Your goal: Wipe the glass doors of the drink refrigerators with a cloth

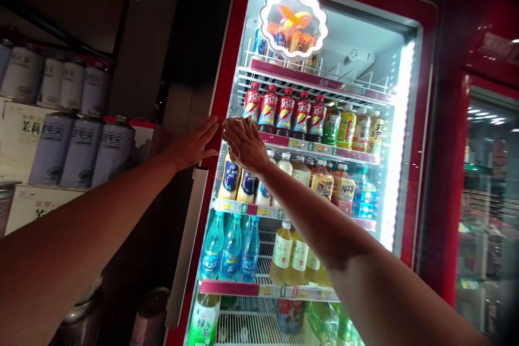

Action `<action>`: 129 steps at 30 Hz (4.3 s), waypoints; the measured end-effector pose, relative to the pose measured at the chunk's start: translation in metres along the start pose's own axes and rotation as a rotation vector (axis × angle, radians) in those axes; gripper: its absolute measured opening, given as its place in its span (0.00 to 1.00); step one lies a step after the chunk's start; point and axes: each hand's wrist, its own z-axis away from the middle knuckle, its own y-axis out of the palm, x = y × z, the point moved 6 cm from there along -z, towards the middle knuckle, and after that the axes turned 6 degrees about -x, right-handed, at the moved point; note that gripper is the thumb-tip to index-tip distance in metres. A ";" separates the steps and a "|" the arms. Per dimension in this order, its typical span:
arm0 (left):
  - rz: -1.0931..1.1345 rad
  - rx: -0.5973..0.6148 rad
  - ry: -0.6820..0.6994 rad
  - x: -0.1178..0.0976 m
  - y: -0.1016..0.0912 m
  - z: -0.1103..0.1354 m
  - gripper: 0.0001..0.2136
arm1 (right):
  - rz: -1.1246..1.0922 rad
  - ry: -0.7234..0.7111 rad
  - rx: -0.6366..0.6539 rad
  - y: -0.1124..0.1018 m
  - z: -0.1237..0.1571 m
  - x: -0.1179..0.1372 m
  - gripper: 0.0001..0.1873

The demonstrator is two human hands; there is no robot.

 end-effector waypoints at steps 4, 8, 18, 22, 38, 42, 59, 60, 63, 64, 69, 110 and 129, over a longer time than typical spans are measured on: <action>-0.014 0.007 0.001 0.002 -0.004 -0.001 0.40 | 0.015 0.152 -0.040 0.001 -0.022 -0.003 0.31; -0.072 -0.027 -0.018 0.004 -0.010 -0.001 0.46 | 0.018 0.056 -0.002 0.006 -0.024 0.023 0.31; -0.092 -0.044 0.012 0.023 -0.008 -0.002 0.65 | 0.036 0.134 -0.032 0.005 -0.054 0.008 0.31; -0.062 -0.064 -0.012 0.029 -0.007 -0.007 0.72 | 0.034 0.051 -0.045 0.006 -0.052 0.016 0.31; 0.116 -0.121 -0.066 0.000 -0.014 -0.041 0.44 | 0.029 -0.055 -0.083 0.001 -0.038 0.004 0.30; 0.130 -0.132 -0.166 0.003 -0.005 -0.046 0.45 | 0.063 0.128 -0.164 -0.004 -0.043 -0.019 0.29; -0.150 -0.167 -0.246 -0.021 -0.002 -0.059 0.33 | 0.016 0.235 -0.224 -0.022 -0.009 -0.057 0.29; -0.152 -0.172 -0.233 -0.025 0.000 -0.064 0.32 | 0.003 0.208 -0.213 -0.021 -0.008 -0.054 0.29; -0.134 -0.149 -0.226 -0.036 0.010 -0.077 0.32 | -0.020 0.049 -0.140 -0.021 0.001 -0.053 0.27; -0.127 -0.137 -0.238 -0.038 0.013 -0.080 0.32 | -0.021 0.012 -0.121 -0.024 0.004 -0.056 0.26; -0.112 -0.122 -0.279 -0.042 0.024 -0.084 0.36 | 0.036 0.174 -0.159 -0.039 0.013 -0.089 0.29; -0.136 -0.172 -0.250 -0.124 0.035 -0.113 0.30 | 0.035 0.322 -0.198 -0.076 0.118 -0.194 0.31; -0.186 -0.203 -0.176 -0.200 0.057 -0.164 0.26 | 0.078 0.199 -0.107 -0.098 0.163 -0.222 0.29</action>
